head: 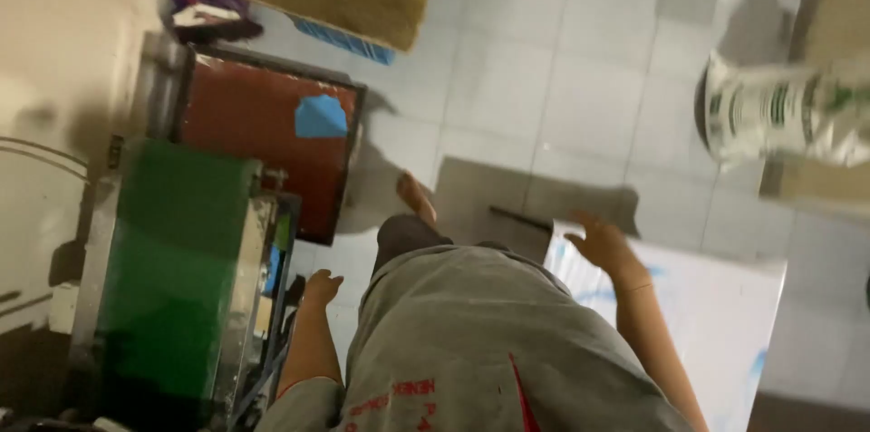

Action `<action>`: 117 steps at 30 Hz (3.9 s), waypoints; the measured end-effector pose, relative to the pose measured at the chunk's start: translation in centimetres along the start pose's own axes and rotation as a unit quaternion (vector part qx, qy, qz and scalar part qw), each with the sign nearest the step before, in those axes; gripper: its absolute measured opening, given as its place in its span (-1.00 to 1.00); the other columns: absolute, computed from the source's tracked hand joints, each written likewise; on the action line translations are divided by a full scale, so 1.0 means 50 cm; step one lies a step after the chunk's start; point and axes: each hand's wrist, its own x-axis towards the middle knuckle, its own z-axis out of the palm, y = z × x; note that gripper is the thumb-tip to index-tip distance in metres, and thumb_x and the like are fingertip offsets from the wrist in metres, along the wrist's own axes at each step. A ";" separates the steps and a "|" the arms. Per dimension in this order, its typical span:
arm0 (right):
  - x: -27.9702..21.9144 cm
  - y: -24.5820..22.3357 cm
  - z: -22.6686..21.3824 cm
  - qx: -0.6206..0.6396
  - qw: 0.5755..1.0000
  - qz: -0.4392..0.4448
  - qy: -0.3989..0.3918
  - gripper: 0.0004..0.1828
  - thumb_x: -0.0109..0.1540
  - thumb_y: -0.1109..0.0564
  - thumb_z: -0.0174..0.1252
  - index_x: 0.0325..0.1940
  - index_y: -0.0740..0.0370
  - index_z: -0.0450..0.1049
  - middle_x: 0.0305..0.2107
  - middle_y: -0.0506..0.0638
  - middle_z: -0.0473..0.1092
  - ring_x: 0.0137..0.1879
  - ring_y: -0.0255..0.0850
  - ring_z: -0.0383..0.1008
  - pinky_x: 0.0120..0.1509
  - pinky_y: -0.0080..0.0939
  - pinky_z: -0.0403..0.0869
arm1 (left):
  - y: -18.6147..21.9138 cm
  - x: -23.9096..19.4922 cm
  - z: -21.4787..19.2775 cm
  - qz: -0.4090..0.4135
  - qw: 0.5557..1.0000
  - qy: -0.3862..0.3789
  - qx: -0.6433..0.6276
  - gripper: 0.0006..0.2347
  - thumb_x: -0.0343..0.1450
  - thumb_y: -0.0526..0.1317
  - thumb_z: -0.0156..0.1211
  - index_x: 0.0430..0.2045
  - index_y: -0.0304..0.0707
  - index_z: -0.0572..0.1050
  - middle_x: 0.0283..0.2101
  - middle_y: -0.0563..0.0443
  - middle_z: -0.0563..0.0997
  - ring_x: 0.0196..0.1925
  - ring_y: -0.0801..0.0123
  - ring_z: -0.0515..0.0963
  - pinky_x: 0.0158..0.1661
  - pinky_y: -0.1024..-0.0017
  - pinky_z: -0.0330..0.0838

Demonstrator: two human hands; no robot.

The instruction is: The person operates a dough sheeter, feeding a yellow dough sheet through the rollers and folding it repeatedly. They use a blue plastic scraper to clean the machine's tray between passes and stack the folded dough sheets on a nearby table.

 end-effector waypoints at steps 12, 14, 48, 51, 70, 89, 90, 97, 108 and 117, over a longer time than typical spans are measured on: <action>0.334 0.052 0.072 0.146 0.985 -0.035 -0.081 -0.42 0.38 -0.24 -0.06 0.43 -0.01 0.35 0.19 0.11 0.44 0.28 0.10 0.42 0.35 0.11 0.36 | 0.375 0.087 -0.307 0.057 0.986 0.015 -0.156 -0.45 0.50 -0.06 0.06 0.40 -0.34 0.27 0.44 -0.28 0.31 0.49 0.00 0.27 0.41 0.10 0.20; 0.407 0.044 0.016 0.160 0.983 -0.021 -0.092 -0.39 0.35 -0.19 0.01 0.43 0.09 0.31 0.14 0.18 0.44 0.18 0.13 0.44 0.21 0.11 0.38 | 0.382 0.109 -0.309 0.035 0.983 0.027 -0.177 -0.45 0.48 -0.04 0.09 0.37 -0.31 0.30 0.41 -0.30 0.35 0.46 -0.05 0.30 0.40 0.07 0.23; 1.211 -0.749 -0.534 -0.252 0.922 -0.208 -0.207 -0.45 0.32 -0.06 0.18 0.41 0.01 0.41 0.06 0.31 0.52 0.21 0.31 0.49 0.27 0.21 0.45 | 0.282 0.274 -0.212 -0.293 0.824 0.089 -0.477 -0.48 0.44 0.06 0.28 0.27 -0.16 0.48 0.15 -0.31 0.61 0.24 -0.10 0.55 0.19 0.08 0.44; 1.319 -0.771 -0.584 -0.212 0.942 -0.130 -0.223 -0.42 0.24 -0.03 0.28 0.36 0.07 0.47 -0.03 0.43 0.50 -0.07 0.18 0.61 -0.28 -0.05 0.60 | 0.322 0.302 -0.218 -0.298 0.803 0.088 -0.508 -0.45 0.44 0.10 0.25 0.30 -0.15 0.45 0.09 -0.29 0.64 0.21 -0.08 0.57 0.19 0.10 0.43; 1.175 -1.850 -0.315 -0.393 0.803 -0.368 -0.256 -0.55 0.35 -0.05 0.19 0.34 -0.16 0.43 0.03 0.06 0.52 0.12 -0.09 0.57 0.07 -0.03 0.61 | 0.736 0.483 -0.402 -0.356 0.519 0.081 -0.773 -0.50 0.45 0.00 0.16 0.30 -0.14 0.43 0.00 -0.33 0.68 0.20 -0.16 0.58 0.21 0.03 0.44; 1.116 -1.722 -0.051 -0.752 0.426 -0.472 -0.173 0.40 -0.02 -0.36 0.47 0.65 0.07 -0.21 0.19 0.48 0.19 0.27 0.45 0.37 0.17 0.40 0.51 | 0.862 0.632 -0.338 -0.478 0.413 0.044 -0.774 -0.04 0.09 0.38 0.42 0.42 0.28 0.09 0.24 -0.39 0.32 0.20 -0.35 0.53 0.16 -0.01 0.49; 1.136 -1.722 -0.043 -0.749 0.401 -0.499 -0.170 0.39 -0.03 -0.39 0.47 0.64 0.05 -0.17 0.13 0.43 0.23 0.23 0.41 0.41 0.11 0.34 0.56 | 0.874 0.647 -0.314 -0.497 0.399 0.083 -0.766 -0.15 0.13 0.36 0.40 0.36 0.31 0.23 0.28 -0.37 0.31 0.24 -0.35 0.50 0.15 -0.06 0.47; 1.299 -1.745 -0.019 -0.516 0.293 -0.750 -0.291 0.03 0.04 -0.24 0.46 0.49 0.02 0.16 0.39 0.31 0.05 0.47 0.30 0.12 0.47 0.35 0.24 | 0.890 0.696 -0.254 -0.543 0.346 0.319 -0.696 -0.61 0.30 0.07 0.32 -0.01 0.10 0.59 0.31 0.06 0.43 0.39 0.19 0.33 0.34 0.20 0.24; 1.413 -1.750 0.017 -0.257 0.103 -0.883 -0.378 -0.58 0.18 -0.08 0.28 0.14 -0.12 0.60 0.36 0.23 0.25 0.48 0.36 0.15 0.52 0.32 0.10 | 0.944 0.785 -0.215 -0.550 0.409 0.595 -0.419 -0.78 0.35 -0.12 0.38 -0.14 0.01 0.68 -0.01 -0.19 0.59 0.17 -0.15 0.57 0.20 0.00 0.39; 1.472 -1.749 -0.003 -0.180 0.098 -0.912 -0.356 -0.62 0.27 0.11 0.28 0.19 0.09 0.58 0.38 0.22 0.21 0.49 0.28 0.13 0.54 0.27 0.13 | 0.922 0.886 -0.172 -0.671 0.484 0.519 -0.215 -0.79 0.28 0.01 0.41 -0.29 0.10 0.67 -0.20 0.00 0.63 -0.12 0.00 0.69 -0.13 0.11 0.55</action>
